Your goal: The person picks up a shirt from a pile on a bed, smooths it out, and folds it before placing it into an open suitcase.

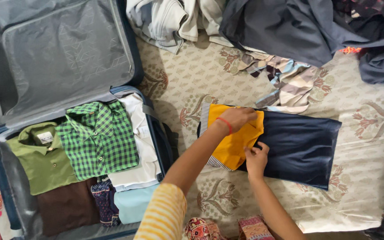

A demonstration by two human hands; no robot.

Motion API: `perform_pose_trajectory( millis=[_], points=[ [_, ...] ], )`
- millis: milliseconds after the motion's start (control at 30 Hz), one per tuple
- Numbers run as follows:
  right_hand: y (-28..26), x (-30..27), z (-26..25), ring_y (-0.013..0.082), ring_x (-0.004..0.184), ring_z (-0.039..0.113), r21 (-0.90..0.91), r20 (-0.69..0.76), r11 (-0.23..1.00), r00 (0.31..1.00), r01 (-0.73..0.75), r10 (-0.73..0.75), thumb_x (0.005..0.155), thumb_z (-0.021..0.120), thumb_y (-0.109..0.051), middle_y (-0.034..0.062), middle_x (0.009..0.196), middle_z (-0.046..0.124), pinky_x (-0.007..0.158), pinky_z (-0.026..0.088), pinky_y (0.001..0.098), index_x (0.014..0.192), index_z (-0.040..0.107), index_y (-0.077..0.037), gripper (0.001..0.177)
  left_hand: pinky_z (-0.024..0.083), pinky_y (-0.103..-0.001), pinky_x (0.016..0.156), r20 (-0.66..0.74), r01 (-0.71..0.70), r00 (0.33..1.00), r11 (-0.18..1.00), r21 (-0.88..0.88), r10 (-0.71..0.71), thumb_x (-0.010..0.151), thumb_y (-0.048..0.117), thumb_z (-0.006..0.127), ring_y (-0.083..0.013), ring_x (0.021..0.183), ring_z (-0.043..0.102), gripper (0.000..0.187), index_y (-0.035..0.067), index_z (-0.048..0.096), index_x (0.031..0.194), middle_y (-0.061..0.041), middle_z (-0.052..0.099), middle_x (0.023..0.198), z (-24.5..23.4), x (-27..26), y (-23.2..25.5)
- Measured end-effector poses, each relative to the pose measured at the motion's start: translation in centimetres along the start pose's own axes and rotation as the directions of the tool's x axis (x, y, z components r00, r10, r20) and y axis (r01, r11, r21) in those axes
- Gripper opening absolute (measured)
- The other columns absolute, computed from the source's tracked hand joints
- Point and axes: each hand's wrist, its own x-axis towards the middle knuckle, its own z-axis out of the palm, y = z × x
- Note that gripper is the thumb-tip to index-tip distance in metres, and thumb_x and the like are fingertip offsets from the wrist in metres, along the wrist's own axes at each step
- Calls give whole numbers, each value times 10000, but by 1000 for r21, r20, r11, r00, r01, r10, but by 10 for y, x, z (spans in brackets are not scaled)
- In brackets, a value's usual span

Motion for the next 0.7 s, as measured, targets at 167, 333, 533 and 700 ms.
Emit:
perform_pose_trajectory(
  millis=[167, 333, 533, 700],
  points=[
    [-3, -10, 7, 199, 816, 707, 39, 68, 989, 988, -143, 140, 862, 744, -54, 137, 950, 743, 755, 559, 321, 1255, 534, 28, 453, 581, -387, 840, 374, -322, 899, 923, 209, 228, 928, 216, 593, -251, 1147, 636, 229, 226, 693, 1134, -28, 589, 1307, 8, 26, -3],
    [-7, -20, 7, 196, 1009, 646, 358, 86, 923, 989, -140, 117, 949, 589, 76, 139, 1144, 708, 905, 505, 313, 1322, 518, 22, 383, 565, -378, 830, 450, -444, 834, 873, 203, 320, 994, 237, 529, -218, 1187, 577, 268, 318, 707, 1177, 7, 577, 1212, 19, 27, -19],
    [-23, -24, 9, 180, 1211, 603, 564, 116, 814, 989, -143, 94, 964, 443, 122, 151, 1334, 627, 1049, 445, 293, 1391, 467, -9, 447, 479, -388, 1090, 431, -643, 747, 713, 280, 505, 1014, 253, 551, -192, 1369, 503, 249, 295, 697, 1211, 36, 555, 1384, 15, 27, -35],
    [-43, -36, 9, 179, 1179, 610, 513, 51, 856, 998, -63, 43, 949, 428, 125, 134, 1286, 631, 1038, 448, 290, 1414, 447, -27, 490, 369, -496, 1062, 118, -722, 689, 664, 193, 715, 780, 282, 592, -242, 1298, 516, 312, 326, 712, 1064, 2, 592, 1316, 22, 25, -21]
  ],
)
